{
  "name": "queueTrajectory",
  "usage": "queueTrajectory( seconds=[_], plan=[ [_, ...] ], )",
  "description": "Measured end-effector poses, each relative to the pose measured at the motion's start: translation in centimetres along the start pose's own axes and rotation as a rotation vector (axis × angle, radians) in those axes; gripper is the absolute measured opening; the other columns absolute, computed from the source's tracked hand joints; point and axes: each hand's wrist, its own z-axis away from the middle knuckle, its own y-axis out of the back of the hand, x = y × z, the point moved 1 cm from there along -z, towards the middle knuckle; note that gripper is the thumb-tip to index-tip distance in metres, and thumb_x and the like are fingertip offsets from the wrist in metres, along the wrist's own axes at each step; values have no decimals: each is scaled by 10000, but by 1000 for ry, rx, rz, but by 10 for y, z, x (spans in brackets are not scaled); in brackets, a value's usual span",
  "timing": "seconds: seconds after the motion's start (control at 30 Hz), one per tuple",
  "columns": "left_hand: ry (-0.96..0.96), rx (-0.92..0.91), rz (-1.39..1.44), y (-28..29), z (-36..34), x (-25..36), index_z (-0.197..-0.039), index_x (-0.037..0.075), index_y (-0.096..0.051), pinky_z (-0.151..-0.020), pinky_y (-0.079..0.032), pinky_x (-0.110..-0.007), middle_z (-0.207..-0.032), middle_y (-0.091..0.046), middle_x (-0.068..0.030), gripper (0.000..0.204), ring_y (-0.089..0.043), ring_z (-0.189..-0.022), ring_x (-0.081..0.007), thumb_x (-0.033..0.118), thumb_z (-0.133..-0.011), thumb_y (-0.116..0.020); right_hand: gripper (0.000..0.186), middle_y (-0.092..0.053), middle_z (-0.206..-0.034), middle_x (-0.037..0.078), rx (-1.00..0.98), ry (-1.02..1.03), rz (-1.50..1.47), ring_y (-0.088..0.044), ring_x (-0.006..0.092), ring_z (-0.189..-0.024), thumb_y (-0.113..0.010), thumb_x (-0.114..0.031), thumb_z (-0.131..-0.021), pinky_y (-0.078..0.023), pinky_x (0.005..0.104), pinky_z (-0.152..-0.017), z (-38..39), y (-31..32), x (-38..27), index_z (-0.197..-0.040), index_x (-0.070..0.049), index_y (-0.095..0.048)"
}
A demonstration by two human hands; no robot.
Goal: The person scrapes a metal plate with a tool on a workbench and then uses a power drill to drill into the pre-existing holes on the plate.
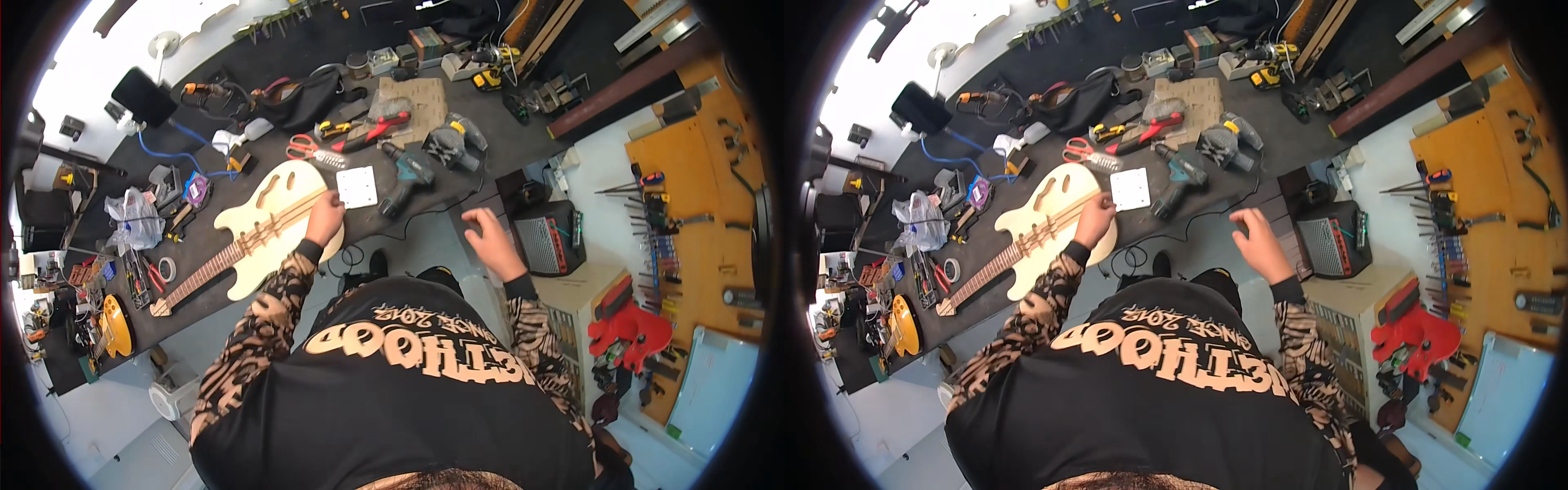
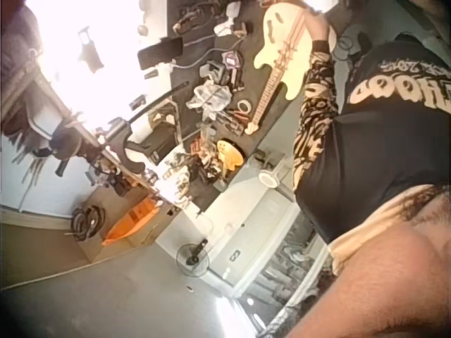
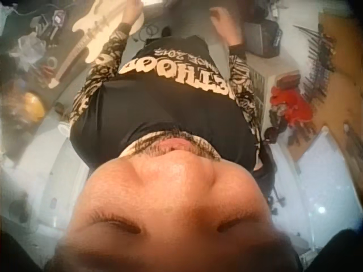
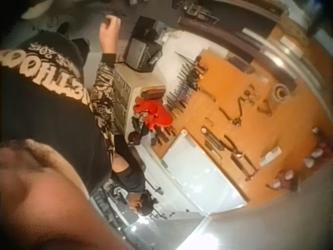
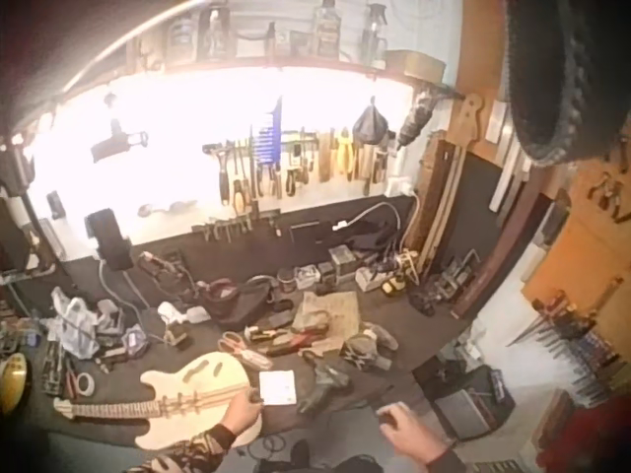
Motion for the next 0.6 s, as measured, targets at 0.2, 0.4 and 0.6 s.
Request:
queueTrajectory(
  seconds=[0.2,0.4,0.6],
  plan=[
    [186,-44,260,-29,25,81,-1169,-44,-684,-702,-543,-289,-880,-720,-76,219,-664,-764,-129,88,-994,-695,552,-575,-1362,165,141,281,615,-553,406,-1317,-760,-70,-822,-483,486,-1099,-233,120,40,-1346,-81,-584],
    [186,10,164,-89,24,156,-1186,-42,-687,-815,-584,-350,-990,-783,-145,196,-742,-877,-204,68,-1027,-654,755,-584,-1447,175,-26,511,1012,-522,381,-1423,-856,-151,-800,-393,510,-1198,-449,188,75,-1478,-83,-532],
    [125,75,79,-143,10,249,-1212,4,-710,-901,-577,-410,-1134,-762,-184,225,-739,-1047,-367,102,-1010,-690,396,-722,-1083,126,-385,825,1053,-706,345,-1090,-838,-235,-868,-514,477,-902,-490,184,65,-1124,-61,-590]
  ],
)
